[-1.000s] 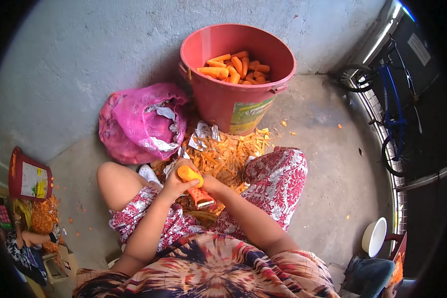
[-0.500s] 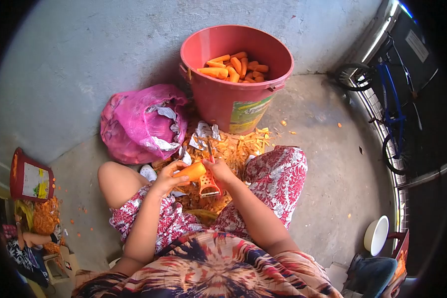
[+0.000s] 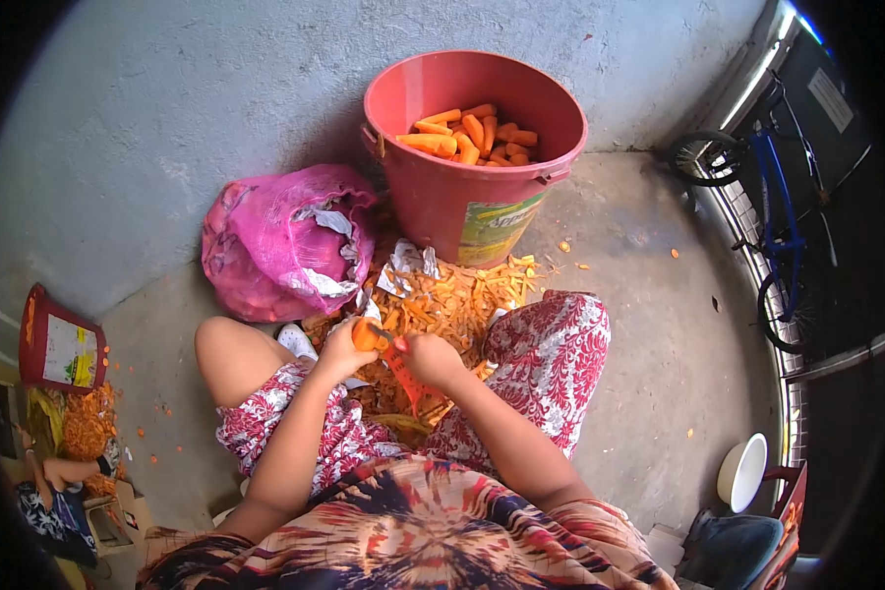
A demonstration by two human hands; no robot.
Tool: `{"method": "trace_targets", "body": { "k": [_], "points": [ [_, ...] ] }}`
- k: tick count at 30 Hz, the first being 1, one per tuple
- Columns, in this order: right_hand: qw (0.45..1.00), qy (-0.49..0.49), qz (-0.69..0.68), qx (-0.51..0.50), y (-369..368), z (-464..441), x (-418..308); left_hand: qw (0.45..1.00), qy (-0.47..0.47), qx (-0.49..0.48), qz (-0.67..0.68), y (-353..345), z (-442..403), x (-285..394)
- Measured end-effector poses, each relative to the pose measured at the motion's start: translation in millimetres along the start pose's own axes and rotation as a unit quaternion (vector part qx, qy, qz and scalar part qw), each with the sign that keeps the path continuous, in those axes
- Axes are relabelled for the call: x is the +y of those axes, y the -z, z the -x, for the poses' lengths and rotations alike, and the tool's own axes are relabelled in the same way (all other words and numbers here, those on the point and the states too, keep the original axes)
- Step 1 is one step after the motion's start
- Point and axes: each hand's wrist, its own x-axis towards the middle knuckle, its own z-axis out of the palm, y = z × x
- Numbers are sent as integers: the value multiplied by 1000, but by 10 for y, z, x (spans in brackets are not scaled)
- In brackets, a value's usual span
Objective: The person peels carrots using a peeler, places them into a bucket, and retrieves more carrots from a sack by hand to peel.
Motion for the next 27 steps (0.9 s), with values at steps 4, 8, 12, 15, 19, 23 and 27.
{"method": "trace_targets", "body": {
  "k": [4, 8, 12, 15, 19, 23, 27],
  "points": [
    [999, -9, 32, -43, 18, -12, -42, 999, 2, -2, -52, 1, 6, 75],
    [999, 6, 27, -31, 47, 17, -89, 997, 23, -12, -77, 2, 10, 144],
    [1000, 25, 17, -7, -37, -25, -8, 995, 26, 5, -94, 12, 11, 221],
    [1000, 16, 11, 5, -115, -58, 50, 994, 3, 13, -104, 14, 17, 236],
    [999, -46, -12, 3, -193, -95, 51, 996, -2, 9, -94, 17, 40, 249],
    [1000, -4, 4, -12, -196, -106, 80, 996, -29, 20, -76, 42, 46, 269],
    [999, -19, 11, -23, -116, -47, -12, 994, -48, -4, -101, 73, 37, 259]
  ]
}}
